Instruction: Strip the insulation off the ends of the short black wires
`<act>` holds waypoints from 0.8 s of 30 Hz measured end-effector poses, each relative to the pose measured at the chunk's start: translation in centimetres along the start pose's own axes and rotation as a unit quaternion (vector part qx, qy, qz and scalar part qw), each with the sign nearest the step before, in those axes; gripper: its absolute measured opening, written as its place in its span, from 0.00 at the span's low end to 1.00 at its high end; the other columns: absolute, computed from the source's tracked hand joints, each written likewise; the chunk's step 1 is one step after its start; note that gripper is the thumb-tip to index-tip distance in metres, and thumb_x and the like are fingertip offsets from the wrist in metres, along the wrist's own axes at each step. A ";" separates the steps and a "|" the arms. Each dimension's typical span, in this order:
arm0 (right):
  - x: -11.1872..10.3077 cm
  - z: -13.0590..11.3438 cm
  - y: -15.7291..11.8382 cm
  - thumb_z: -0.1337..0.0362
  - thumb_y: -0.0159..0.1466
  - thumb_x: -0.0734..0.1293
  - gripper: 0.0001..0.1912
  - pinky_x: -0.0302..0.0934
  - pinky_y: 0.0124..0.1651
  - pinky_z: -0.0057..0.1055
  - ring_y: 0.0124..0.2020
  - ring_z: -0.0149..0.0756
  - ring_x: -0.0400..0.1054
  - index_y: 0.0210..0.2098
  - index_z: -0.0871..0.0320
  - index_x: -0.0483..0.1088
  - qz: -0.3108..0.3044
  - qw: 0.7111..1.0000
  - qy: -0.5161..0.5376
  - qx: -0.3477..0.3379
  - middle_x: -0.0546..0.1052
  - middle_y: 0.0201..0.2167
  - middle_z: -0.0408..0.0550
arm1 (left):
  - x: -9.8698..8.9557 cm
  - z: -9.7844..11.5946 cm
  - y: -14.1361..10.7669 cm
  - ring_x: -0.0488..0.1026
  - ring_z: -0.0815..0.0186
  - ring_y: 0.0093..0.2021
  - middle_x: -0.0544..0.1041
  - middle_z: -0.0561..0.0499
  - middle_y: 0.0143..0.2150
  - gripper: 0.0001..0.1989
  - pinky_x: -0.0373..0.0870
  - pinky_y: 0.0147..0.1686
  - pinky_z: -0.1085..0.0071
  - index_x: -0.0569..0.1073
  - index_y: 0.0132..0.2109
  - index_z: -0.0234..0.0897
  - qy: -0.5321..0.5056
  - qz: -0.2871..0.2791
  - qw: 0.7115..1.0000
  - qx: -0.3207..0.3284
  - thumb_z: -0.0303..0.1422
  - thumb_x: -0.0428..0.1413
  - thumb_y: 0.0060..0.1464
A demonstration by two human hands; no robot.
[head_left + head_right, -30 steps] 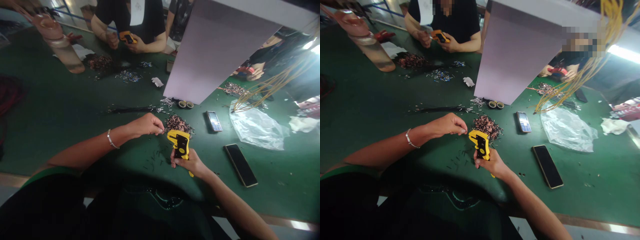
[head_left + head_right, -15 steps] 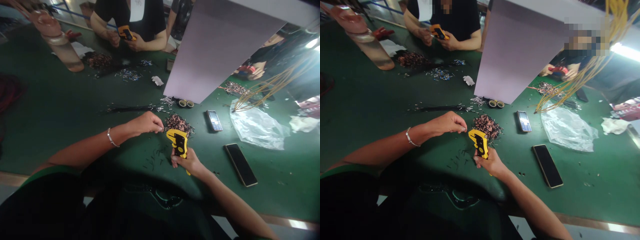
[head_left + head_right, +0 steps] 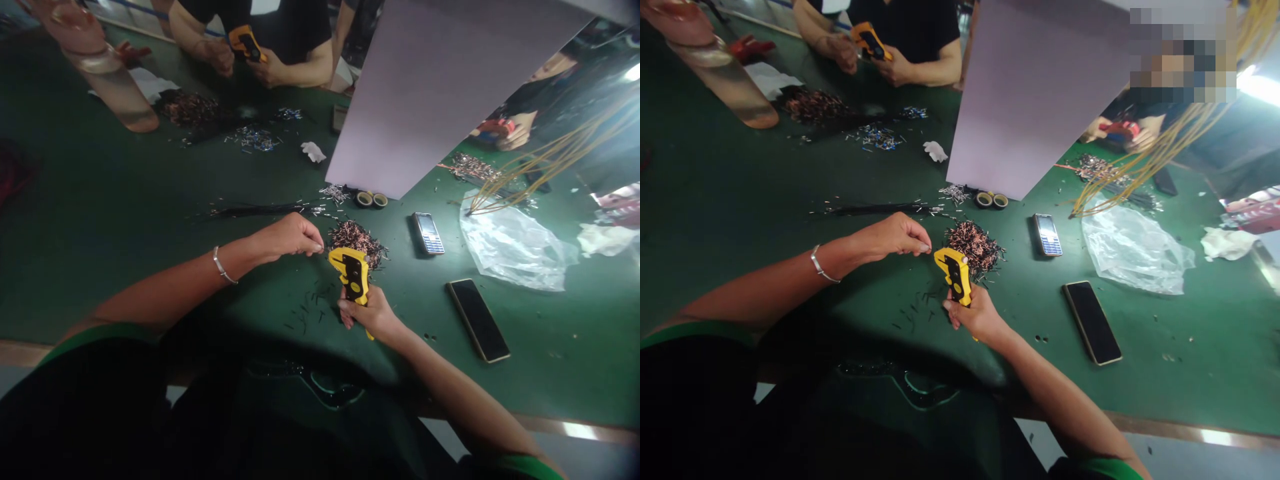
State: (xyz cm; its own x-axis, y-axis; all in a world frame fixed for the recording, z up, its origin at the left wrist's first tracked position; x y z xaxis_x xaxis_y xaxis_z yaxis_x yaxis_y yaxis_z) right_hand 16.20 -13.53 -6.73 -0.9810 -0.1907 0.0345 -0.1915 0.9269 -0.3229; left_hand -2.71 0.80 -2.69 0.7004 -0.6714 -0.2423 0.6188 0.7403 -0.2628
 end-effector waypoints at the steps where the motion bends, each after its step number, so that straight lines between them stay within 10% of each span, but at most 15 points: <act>1: 0.0 0.1 0.1 0.54 0.53 0.73 0.18 0.57 0.17 0.28 0.12 0.27 0.58 0.28 0.55 0.62 0.011 1.000 -0.001 0.004 0.65 0.11 0.34 | 0.0 -0.1 0.1 0.59 0.74 0.19 0.71 0.52 0.19 0.04 0.53 0.21 0.73 0.79 0.27 0.35 0.002 0.003 1.000 -0.001 0.30 0.61 0.42; 10: -0.6 0.7 0.4 0.53 0.54 0.74 0.18 0.59 0.18 0.29 0.12 0.28 0.59 0.28 0.56 0.63 -0.005 0.998 0.055 -0.010 0.66 0.12 0.35 | 0.0 -0.2 0.5 0.60 0.73 0.19 0.70 0.53 0.18 0.04 0.53 0.22 0.71 0.79 0.28 0.33 0.003 0.027 0.999 -0.023 0.29 0.60 0.41; 24: -0.5 -3.2 0.5 0.54 0.50 0.77 0.19 0.68 0.39 0.41 0.29 0.38 0.70 0.34 0.56 0.69 0.077 0.986 0.091 -0.114 0.74 0.29 0.45 | 1.5 1.9 -2.1 0.73 0.68 0.31 0.80 0.48 0.30 0.08 0.65 0.33 0.71 0.81 0.32 0.34 0.197 0.054 0.972 0.120 0.29 0.56 0.50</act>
State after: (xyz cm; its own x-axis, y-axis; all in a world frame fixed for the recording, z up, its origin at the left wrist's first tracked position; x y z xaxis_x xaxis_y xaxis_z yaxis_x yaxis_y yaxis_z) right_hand 16.48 -11.93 -3.89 -0.9842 -0.0006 0.1770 -0.0215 0.9930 -0.1163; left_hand -2.23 -1.70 -0.74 0.6044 -0.5163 -0.6068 0.6477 0.7619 -0.0031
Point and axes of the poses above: each hand's wrist, its own y-axis towards the middle knuckle, its own x-axis out of the palm, z = x × y, the point moved 1 cm from there along y, towards the middle knuckle
